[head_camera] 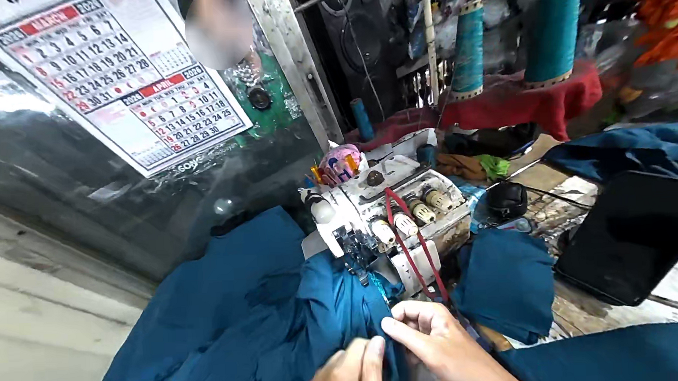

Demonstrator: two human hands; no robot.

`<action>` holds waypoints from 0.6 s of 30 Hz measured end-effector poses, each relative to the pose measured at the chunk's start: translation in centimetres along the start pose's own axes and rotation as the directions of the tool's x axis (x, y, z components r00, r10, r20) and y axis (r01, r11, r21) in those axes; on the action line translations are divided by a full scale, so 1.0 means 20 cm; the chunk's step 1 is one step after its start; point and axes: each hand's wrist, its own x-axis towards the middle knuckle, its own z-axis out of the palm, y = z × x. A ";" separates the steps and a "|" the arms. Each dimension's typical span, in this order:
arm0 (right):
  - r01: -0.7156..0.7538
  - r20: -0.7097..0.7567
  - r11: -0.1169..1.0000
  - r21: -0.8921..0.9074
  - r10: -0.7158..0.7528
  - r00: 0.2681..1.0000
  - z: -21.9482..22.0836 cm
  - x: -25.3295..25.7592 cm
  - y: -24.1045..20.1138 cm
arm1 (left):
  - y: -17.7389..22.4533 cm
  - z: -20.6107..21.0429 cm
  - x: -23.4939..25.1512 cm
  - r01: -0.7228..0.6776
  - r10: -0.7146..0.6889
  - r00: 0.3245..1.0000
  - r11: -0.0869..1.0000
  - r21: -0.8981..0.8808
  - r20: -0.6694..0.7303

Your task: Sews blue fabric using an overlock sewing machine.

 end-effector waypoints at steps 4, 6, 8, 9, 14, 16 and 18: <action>0.020 -0.001 0.993 -0.113 -0.020 1.000 -0.03 0.01 -0.01 | -0.05 0.07 0.03 0.004 -0.015 0.999 0.981 -0.194 -0.052; 0.084 -0.029 0.976 -0.200 -0.092 0.995 -0.04 0.01 0.00 | -0.05 0.04 0.03 -0.044 0.030 0.997 0.973 -0.227 -0.068; 0.151 -0.073 0.920 -0.361 -0.189 0.979 -0.04 0.01 0.04 | -0.01 -0.06 0.06 -0.093 0.056 0.989 0.954 -0.286 -0.135; 0.165 -0.071 0.892 -0.421 -0.214 0.974 -0.04 0.02 0.06 | 0.02 -0.12 0.10 -0.115 0.055 0.982 0.934 -0.338 -0.182; 0.010 0.036 0.989 -0.145 -0.005 0.999 -0.04 -0.07 -0.04 | 0.06 -0.32 0.30 -0.141 -0.010 0.973 0.766 -0.628 -0.230; -0.035 0.076 0.999 -0.030 0.037 0.996 -0.06 -0.11 -0.08 | 0.08 -0.33 0.26 -0.086 -0.013 0.990 0.725 -0.683 -0.138; -0.047 0.111 0.997 0.054 0.041 0.993 -0.08 -0.13 -0.10 | 0.07 -0.26 0.19 -0.030 -0.015 0.998 0.693 -0.720 -0.056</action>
